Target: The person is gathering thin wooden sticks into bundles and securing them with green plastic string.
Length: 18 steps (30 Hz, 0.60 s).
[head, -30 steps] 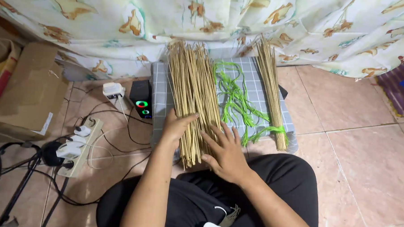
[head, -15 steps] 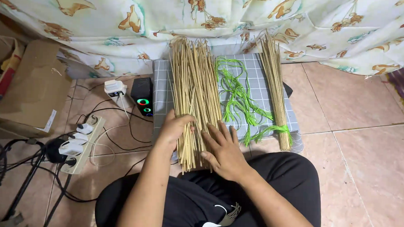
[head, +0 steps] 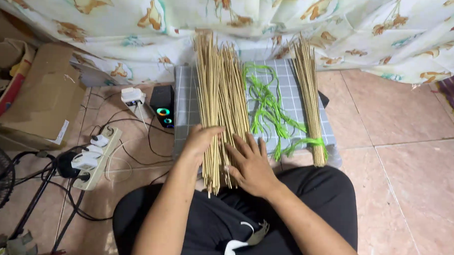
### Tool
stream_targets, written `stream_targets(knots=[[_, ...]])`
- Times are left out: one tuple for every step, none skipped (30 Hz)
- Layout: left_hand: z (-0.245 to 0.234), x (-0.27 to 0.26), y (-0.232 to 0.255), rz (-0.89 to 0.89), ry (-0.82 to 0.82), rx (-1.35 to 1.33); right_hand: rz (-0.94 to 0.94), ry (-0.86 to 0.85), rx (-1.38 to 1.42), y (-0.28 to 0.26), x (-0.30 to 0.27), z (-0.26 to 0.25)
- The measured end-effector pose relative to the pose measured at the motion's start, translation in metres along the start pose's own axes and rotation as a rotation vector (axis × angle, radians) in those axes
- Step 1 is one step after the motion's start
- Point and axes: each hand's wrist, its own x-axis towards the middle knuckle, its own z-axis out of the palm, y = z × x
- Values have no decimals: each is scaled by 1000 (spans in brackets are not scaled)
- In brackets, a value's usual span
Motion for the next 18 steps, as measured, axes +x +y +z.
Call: stream_targets(knots=[[-1, 1, -1, 30, 22, -67, -3, 11, -23, 1, 1, 0], [-2, 1, -2, 59, 44, -134, -6, 23, -46, 1, 2, 0], [-1, -1, 3, 71, 43, -134, -7, 33, -51, 1, 2, -1], [0, -3, 7, 31, 30, -92, -1, 5, -55, 2, 3, -3], [0, -7, 10, -14, 21, -53, 3, -29, -56, 1, 2, -3], [0, -2, 10, -7, 23, -55, -1, -25, -60, 2, 5, -6], [-2, -1, 5, -2, 24, -51, 9, -28, -61, 0, 4, -7], [-3, 1, 1, 2, 24, -47, 19, -32, -62, -2, 3, -7], [-3, -27, 24, -2, 29, -48, 16, -36, -58, -3, 2, -8], [-2, -55, 48, -15, 2, -80, 21, -42, -47, -4, 2, -9], [-1, -81, 75, -23, -29, -111, 28, -43, -38, -4, 3, -12], [0, -59, 51, -22, -27, -110, 27, -42, -36, -5, 4, -13], [1, -38, 26, 74, -36, -275, 32, -45, -26, -5, 3, -14], [2, -17, 2, 170, -44, -440, 37, -49, -15, -5, 3, -15], [-1, -17, 1, 177, -46, -437, 37, -42, -16, -6, 2, -16], [-3, -17, -1, 164, -48, -434, 37, -58, -12, -6, 2, -16], [-5, -17, -4, 148, -52, -431, 42, -76, -7, -5, 1, -16], [-5, -16, 2, 151, -56, -427, 46, -71, -7, -5, 4, -17]])
